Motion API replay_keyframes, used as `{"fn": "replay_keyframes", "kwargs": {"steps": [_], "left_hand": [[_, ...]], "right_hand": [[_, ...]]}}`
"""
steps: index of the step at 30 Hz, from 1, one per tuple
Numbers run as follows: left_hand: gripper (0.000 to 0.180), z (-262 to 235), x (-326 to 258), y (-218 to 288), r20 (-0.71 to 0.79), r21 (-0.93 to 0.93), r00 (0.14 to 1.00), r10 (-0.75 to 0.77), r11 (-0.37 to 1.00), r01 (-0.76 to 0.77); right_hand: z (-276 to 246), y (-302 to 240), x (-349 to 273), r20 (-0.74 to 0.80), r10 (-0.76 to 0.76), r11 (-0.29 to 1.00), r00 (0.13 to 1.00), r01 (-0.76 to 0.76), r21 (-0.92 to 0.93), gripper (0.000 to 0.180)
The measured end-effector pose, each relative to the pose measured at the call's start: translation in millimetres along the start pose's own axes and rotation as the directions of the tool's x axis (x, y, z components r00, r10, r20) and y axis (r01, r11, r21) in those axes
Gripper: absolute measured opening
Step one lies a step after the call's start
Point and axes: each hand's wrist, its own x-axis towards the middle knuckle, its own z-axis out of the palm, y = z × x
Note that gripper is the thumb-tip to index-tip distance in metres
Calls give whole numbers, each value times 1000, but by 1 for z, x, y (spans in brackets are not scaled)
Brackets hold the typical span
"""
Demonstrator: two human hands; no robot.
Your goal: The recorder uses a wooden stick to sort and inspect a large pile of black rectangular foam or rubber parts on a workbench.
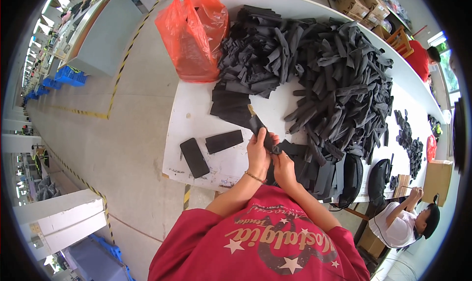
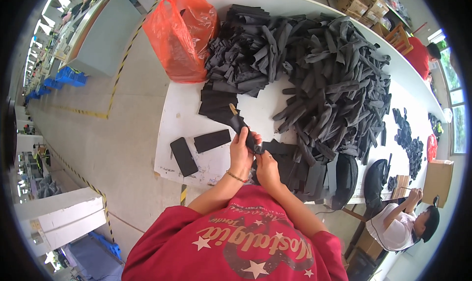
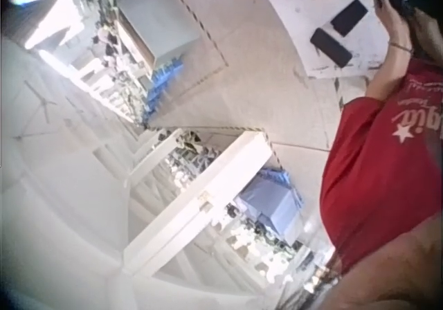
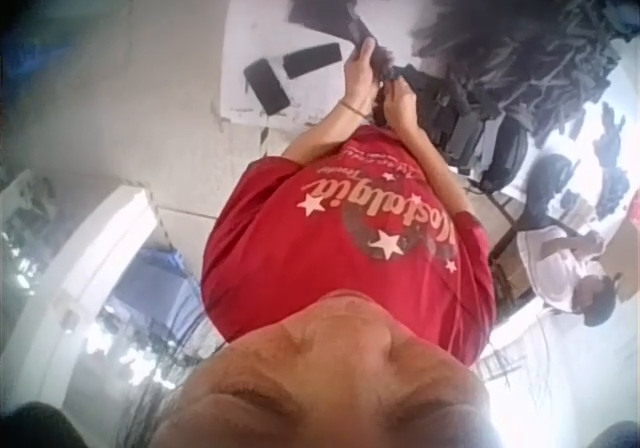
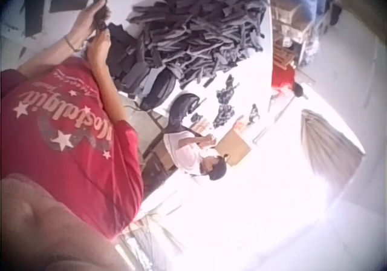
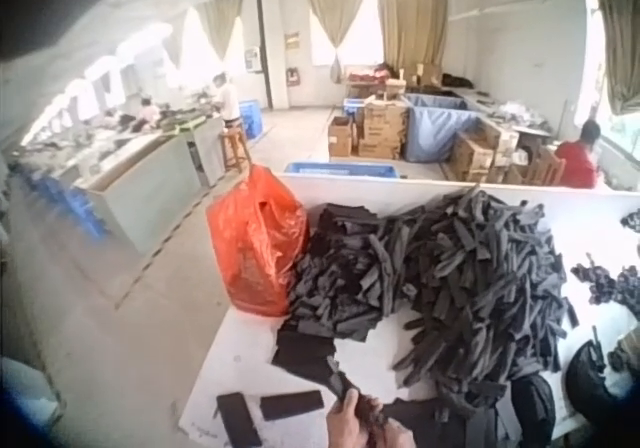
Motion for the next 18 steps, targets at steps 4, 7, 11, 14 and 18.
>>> {"fn": "replay_keyframes", "kwargs": {"steps": [4,7,11,14,18], "left_hand": [[21,1,3,12,-11,-38,1000,28,999,-29],[22,6,7,25,-44,5,995,87,996,-87],[24,-5,25,35,-138,136,972,191,976,-173],[26,-10,37,52,-120,182,952,283,949,-259],[28,-21,48,54,-126,5,985,117,993,-118]], "right_hand": [[4,-5,-15,12,-15,1000,1000,14,10,9],[-4,0,-32,124,42,999,991,-40,-21,9],[-24,-7,-43,284,130,990,950,-141,18,12],[-52,-14,-60,364,117,986,924,-151,66,13],[-101,-37,-74,432,109,994,895,-108,-27,16]]}}
